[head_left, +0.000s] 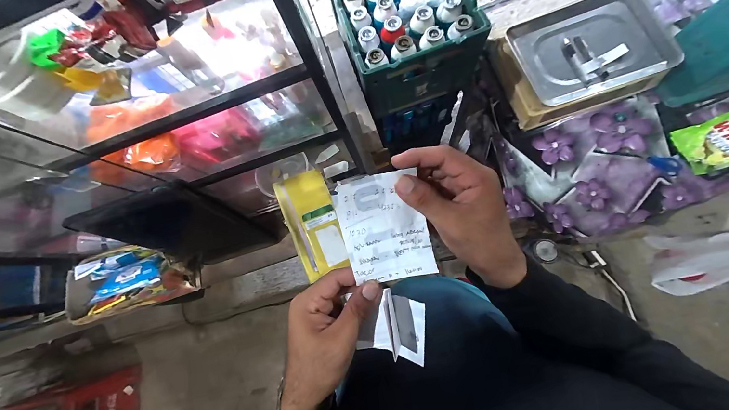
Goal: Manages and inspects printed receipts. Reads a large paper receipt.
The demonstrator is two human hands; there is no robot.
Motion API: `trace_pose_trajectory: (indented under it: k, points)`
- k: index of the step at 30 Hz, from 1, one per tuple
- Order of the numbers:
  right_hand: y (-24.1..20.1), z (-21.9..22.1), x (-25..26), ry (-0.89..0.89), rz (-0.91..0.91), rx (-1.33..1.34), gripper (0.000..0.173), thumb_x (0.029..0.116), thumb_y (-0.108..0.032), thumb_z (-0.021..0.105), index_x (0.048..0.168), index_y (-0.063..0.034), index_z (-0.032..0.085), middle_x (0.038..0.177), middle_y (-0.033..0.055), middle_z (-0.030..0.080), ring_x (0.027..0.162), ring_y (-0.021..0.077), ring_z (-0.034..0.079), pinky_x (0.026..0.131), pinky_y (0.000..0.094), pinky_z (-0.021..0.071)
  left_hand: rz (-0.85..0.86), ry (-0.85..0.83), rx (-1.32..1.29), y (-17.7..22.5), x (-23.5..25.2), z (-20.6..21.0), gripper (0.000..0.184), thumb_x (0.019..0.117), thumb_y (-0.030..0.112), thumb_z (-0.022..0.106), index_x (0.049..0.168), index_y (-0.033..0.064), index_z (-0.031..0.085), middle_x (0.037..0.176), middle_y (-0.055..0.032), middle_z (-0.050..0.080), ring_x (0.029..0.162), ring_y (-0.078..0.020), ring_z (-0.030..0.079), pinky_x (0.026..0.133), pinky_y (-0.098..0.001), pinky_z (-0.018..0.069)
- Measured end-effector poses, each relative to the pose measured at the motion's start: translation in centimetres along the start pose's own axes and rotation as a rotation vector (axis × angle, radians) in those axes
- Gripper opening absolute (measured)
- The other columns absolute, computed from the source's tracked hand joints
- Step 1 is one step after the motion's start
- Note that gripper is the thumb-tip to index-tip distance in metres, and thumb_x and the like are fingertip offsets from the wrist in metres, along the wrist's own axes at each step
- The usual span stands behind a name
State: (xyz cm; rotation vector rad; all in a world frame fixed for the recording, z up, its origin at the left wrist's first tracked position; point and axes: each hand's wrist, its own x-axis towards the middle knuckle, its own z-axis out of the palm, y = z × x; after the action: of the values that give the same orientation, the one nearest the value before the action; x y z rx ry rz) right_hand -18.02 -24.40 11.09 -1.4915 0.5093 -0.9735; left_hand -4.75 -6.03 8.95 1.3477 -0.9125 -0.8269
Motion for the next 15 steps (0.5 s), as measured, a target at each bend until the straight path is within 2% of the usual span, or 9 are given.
trace_pose_trajectory:
  k: [15]
  points:
    - [0.18, -0.09, 0.34, 0.018, 0.004, 0.021, 0.027, 0.1001, -0.008, 0.065, 0.127, -0.0037, 0.066, 0.093, 0.0092, 0.069, 0.068, 0.0146, 0.066, 0.054, 0.0267, 0.0591, 0.044, 0.007, 0.016, -0.31, 0.55, 0.11, 0.014, 0.0976, 0.007, 0.068, 0.106, -0.0034, 0.072, 0.085, -0.0078, 0.074, 0.066, -0.0098, 0.067, 0.061, -0.0235, 0.0586]
